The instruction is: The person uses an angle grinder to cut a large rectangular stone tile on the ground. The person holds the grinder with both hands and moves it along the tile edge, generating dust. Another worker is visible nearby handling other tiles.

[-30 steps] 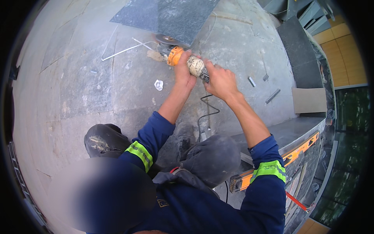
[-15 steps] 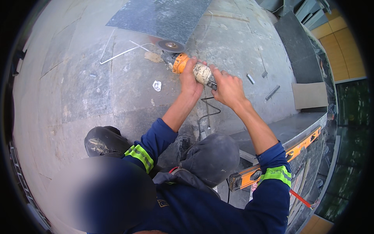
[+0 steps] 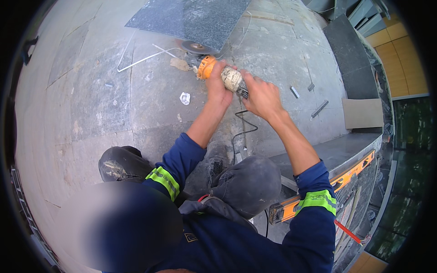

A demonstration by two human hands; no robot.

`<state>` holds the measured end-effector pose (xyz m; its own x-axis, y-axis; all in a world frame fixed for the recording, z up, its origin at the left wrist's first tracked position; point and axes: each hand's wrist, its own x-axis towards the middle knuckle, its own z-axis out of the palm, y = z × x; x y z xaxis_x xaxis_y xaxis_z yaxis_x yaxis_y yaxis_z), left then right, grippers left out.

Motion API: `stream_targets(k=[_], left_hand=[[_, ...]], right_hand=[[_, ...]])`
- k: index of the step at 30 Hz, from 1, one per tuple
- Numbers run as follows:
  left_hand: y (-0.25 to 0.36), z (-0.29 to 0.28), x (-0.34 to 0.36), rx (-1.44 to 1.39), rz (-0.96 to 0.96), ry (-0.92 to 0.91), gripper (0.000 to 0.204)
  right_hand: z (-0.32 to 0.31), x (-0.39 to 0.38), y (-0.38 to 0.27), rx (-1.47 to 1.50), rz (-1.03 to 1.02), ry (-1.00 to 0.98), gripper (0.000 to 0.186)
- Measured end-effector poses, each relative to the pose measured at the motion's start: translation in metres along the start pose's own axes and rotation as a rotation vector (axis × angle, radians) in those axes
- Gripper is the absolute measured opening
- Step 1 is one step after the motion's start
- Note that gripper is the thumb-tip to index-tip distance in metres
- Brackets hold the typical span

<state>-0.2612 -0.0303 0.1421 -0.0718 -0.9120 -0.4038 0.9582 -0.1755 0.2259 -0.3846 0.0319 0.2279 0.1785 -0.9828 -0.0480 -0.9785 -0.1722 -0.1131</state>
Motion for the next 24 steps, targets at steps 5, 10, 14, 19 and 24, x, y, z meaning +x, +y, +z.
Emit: stream_targets(k=[5, 10, 14, 19, 24], left_hand=[[0.015, -0.001, 0.017, -0.007, -0.023, -0.025, 0.024], [0.011, 0.003, 0.003, -0.008, -0.05, 0.02, 0.024], [-0.003, 0.006, -0.018, -0.002, -0.065, 0.021, 0.024], [-0.014, 0.011, -0.037, -0.011, -0.059, 0.026, 0.023], [-0.01, 0.012, -0.035, -0.007, -0.067, 0.015, 0.022]], right_hand=[[0.007, 0.017, -0.007, -0.021, -0.021, 0.017, 0.082], [0.002, 0.007, -0.008, -0.019, 0.036, -0.019, 0.081], [-0.007, -0.016, -0.002, -0.012, 0.045, -0.011, 0.083], [-0.013, -0.033, 0.006, -0.024, 0.038, -0.01, 0.084], [-0.013, -0.029, 0.004, -0.04, 0.027, 0.01, 0.084]])
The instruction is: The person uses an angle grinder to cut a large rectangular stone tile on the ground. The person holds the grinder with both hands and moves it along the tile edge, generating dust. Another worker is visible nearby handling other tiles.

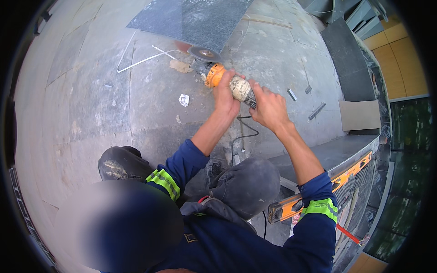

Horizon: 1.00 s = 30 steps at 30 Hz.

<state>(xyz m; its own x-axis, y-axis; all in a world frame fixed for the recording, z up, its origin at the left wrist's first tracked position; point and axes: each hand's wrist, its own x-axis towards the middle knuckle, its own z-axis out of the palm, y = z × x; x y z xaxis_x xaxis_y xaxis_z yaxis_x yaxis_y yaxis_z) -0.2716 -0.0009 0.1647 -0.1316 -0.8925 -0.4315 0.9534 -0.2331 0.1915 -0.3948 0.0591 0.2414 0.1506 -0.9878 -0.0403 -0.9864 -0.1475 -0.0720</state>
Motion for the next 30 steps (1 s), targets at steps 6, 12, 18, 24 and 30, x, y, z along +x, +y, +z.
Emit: stream_targets(k=[6, 12, 18, 24, 30], left_hand=[[0.005, -0.009, 0.019, -0.013, 0.014, 0.001, 0.025], [0.016, -0.012, 0.035, 0.001, 0.011, 0.016, 0.026], [0.031, -0.016, 0.051, 0.024, 0.01, -0.037, 0.028], [0.017, -0.007, 0.027, -0.012, 0.011, 0.004, 0.023], [-0.002, -0.005, 0.002, -0.019, 0.001, 0.012, 0.024]], right_hand=[[0.005, 0.014, -0.007, 0.01, 0.004, -0.008, 0.084], [0.01, 0.029, -0.013, 0.027, 0.008, -0.028, 0.082], [0.018, 0.044, -0.019, 0.007, -0.011, -0.025, 0.083], [0.012, 0.025, -0.012, 0.02, 0.013, -0.019, 0.083], [-0.002, -0.001, -0.005, -0.013, 0.023, -0.021, 0.084]])
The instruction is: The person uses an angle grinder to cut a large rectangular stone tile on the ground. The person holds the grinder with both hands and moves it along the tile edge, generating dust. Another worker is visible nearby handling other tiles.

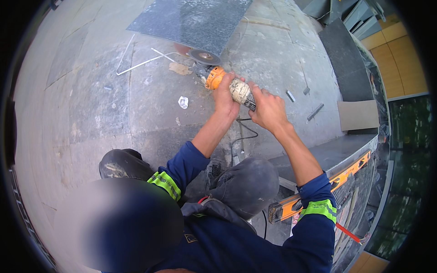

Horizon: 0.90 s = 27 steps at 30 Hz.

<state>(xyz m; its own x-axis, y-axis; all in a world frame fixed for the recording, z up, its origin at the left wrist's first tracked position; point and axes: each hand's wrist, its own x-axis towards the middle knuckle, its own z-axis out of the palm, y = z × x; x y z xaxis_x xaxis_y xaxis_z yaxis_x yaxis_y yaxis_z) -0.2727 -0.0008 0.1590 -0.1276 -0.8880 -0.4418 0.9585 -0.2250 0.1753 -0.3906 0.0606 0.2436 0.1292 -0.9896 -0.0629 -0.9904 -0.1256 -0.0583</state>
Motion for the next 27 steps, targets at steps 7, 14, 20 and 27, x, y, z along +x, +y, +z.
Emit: stream_targets(k=[7, 14, 20, 27], left_hand=[[0.004, -0.002, 0.009, 0.001, -0.003, -0.023, 0.023], [0.016, -0.01, 0.032, 0.011, -0.024, -0.014, 0.023], [0.023, -0.009, 0.042, 0.048, -0.023, -0.013, 0.018], [0.033, -0.015, 0.048, 0.034, -0.043, -0.067, 0.018]], right_hand=[[0.004, 0.007, -0.001, 0.008, -0.011, 0.002, 0.083], [0.009, 0.026, -0.012, 0.014, -0.012, -0.018, 0.083], [0.008, 0.034, -0.022, -0.014, 0.017, -0.025, 0.085], [0.01, 0.035, -0.03, 0.009, -0.005, -0.004, 0.084]])
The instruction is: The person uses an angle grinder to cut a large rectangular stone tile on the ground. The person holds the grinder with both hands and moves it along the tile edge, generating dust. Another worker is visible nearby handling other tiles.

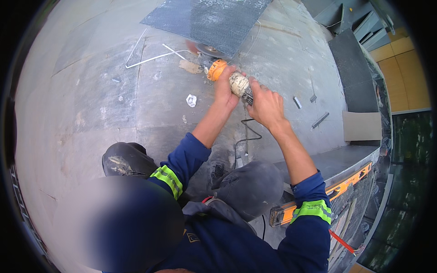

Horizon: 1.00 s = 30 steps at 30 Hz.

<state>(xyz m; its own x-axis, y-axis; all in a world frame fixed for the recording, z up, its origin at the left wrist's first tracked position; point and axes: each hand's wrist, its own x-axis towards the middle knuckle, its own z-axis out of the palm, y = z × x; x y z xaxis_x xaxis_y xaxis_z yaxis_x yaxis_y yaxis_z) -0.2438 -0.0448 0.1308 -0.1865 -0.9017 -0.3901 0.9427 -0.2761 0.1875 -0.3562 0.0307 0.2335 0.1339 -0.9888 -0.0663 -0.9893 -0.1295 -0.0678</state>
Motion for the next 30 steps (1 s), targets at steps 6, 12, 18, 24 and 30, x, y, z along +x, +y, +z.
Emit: stream_targets(k=[6, 12, 18, 24, 30], left_hand=[[-0.018, 0.018, -0.03, -0.054, 0.003, 0.079, 0.022], [-0.021, 0.016, -0.032, -0.054, 0.009, 0.072, 0.022], [-0.017, 0.008, -0.02, -0.045, -0.003, 0.031, 0.024], [-0.011, 0.004, -0.005, -0.029, -0.016, 0.032, 0.023], [0.0, -0.002, 0.009, 0.01, -0.065, -0.005, 0.022]], right_hand=[[-0.013, -0.019, 0.011, -0.017, 0.049, -0.041, 0.085], [-0.015, -0.023, 0.011, -0.033, 0.036, -0.028, 0.085], [-0.005, -0.017, 0.012, -0.005, 0.014, 0.003, 0.084], [0.0, -0.005, 0.012, -0.026, 0.01, -0.008, 0.081], [0.0, 0.002, 0.005, -0.016, -0.017, 0.016, 0.082]])
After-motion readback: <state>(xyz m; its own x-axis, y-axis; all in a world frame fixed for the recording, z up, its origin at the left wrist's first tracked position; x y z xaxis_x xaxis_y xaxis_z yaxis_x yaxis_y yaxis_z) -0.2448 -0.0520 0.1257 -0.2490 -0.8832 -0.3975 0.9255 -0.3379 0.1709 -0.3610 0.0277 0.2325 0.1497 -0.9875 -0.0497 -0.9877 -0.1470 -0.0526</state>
